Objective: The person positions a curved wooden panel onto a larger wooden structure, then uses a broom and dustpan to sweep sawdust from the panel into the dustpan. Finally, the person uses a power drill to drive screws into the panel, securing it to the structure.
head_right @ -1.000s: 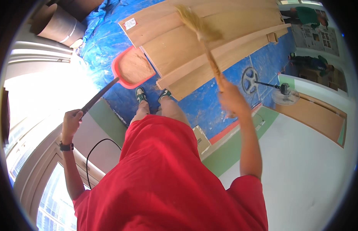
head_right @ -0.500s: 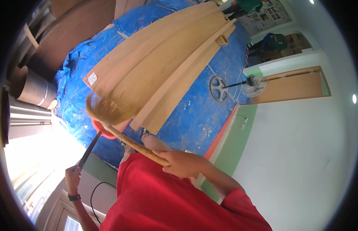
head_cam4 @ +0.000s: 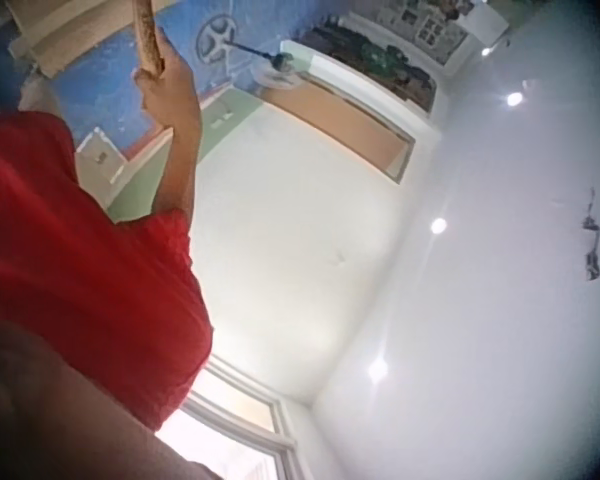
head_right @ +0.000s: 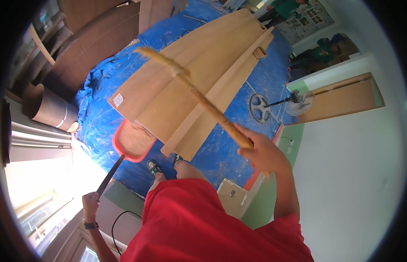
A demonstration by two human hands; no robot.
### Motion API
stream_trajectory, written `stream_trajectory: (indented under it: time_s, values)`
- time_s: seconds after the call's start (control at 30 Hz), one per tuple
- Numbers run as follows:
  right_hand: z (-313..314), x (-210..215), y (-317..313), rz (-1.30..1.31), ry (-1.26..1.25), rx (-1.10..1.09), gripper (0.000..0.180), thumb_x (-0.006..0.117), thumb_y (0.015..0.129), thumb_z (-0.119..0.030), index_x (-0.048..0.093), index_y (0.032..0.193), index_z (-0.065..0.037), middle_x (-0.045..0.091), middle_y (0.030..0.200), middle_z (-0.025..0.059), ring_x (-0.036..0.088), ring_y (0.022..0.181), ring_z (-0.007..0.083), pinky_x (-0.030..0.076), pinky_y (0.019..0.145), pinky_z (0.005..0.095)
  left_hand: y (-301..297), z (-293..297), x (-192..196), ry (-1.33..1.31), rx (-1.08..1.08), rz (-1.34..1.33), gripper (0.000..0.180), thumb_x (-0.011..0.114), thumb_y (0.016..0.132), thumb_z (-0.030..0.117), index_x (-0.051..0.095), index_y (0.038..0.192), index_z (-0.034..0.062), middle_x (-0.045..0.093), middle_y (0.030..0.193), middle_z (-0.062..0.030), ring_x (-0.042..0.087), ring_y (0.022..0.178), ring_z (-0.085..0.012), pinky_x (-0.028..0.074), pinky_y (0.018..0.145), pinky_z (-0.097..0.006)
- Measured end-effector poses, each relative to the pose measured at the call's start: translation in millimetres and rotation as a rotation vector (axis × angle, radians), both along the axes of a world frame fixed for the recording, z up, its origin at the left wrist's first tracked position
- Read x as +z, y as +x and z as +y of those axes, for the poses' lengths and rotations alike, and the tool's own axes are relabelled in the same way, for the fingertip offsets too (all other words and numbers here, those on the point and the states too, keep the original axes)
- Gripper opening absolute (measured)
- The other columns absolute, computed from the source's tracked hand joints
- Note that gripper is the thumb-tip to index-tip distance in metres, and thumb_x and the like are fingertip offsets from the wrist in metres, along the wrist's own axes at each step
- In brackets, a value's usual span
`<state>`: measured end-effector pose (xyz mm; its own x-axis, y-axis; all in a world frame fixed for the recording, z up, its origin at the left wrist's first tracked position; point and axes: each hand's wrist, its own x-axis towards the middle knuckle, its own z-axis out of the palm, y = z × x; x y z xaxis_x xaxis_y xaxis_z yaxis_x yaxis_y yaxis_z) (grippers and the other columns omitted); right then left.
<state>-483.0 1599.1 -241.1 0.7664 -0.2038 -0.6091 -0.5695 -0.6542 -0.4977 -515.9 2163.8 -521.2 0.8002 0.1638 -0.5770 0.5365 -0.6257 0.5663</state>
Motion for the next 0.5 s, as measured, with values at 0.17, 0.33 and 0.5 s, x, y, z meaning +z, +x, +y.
stream_trajectory:
  time_s: [0.17,0.33,0.5]
  values:
    - [-30.0,-49.6,47.0,-0.130,-0.095,-0.090,0.077,0.056,0.081,0.000,0.033,0.152,-0.016,0.056,0.075,0.0051,0.054,0.050,0.0130,0.046,0.047,0.0295,7.3,1.7,6.8,-0.016,0.099,0.023,0.030,0.056,0.084,0.021,0.069,0.074,-0.0041,0.056,0.051,-0.0068,0.051,0.042,-0.0112,0.040,0.044,-0.029]
    - [-35.1,-121.6,125.5,-0.250,-0.165,-0.004,0.076,0.056,0.079,-0.003,0.034,0.151,-0.015,0.058,0.066,0.0093,0.056,0.048,0.0172,0.047,0.046,0.0325,17.5,25.0,-0.9,0.035,0.019,-0.029,0.033,0.055,0.084,0.023,0.066,0.067,-0.0036,0.054,0.049,-0.0061,0.051,0.044,-0.0115,0.040,0.044,-0.030]
    - [-23.3,-205.6,215.2,-0.188,-0.203,0.062,0.074,0.056,0.079,-0.003,0.037,0.149,-0.012,0.063,0.073,0.0143,0.060,0.051,0.0212,0.050,0.048,0.0359,43.7,36.6,-0.2,0.031,0.084,-0.036,0.033,0.056,0.084,0.024,0.067,0.069,-0.0031,0.057,0.052,-0.0061,0.051,0.046,-0.0113,0.040,0.047,-0.028]
